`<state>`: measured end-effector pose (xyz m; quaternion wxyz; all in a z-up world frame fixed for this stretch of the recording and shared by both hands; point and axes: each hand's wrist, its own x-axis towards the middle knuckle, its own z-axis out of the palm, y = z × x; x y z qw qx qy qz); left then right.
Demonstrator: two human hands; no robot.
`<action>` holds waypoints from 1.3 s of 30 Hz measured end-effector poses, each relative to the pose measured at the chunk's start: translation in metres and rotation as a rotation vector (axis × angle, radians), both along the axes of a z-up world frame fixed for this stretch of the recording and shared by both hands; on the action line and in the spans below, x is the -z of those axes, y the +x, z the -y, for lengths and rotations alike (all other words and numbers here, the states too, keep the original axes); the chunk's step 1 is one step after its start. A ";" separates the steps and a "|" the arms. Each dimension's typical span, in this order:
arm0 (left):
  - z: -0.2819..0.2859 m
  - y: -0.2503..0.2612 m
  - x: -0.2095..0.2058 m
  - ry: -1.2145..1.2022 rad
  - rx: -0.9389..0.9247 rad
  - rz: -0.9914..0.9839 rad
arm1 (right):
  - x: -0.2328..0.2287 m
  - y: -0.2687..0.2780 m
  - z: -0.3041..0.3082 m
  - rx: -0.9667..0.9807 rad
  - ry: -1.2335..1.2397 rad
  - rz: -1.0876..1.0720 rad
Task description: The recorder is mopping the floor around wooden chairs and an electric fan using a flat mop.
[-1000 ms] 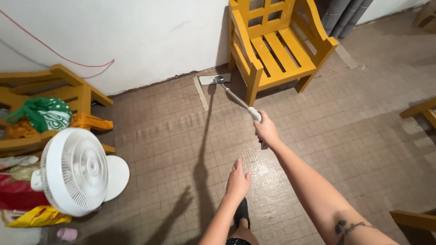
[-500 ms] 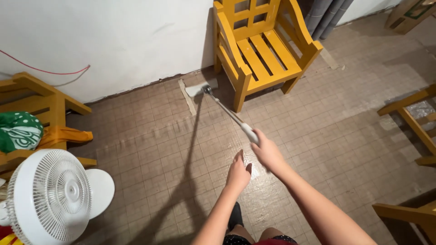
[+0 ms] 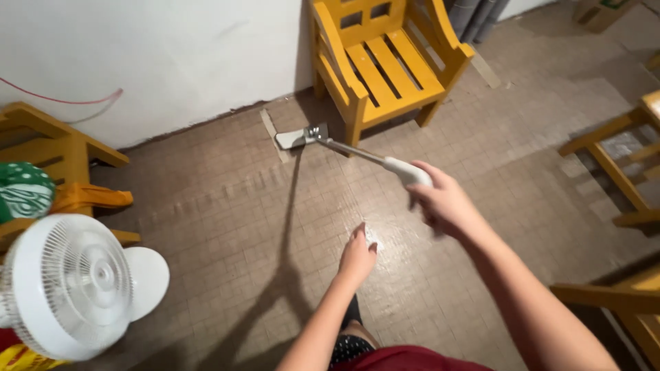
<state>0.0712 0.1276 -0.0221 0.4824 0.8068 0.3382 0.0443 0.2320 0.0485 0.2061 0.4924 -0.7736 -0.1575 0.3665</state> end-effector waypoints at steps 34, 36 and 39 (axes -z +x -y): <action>0.376 -0.031 -0.110 0.149 0.444 0.560 | -0.028 -0.140 0.478 0.011 -0.537 0.105; 0.363 -0.029 -0.091 0.264 0.439 0.364 | 0.025 -0.140 0.481 -0.036 -0.316 0.259; 0.353 -0.023 -0.040 0.452 0.414 0.270 | 0.058 -0.149 0.455 -0.013 -0.357 0.149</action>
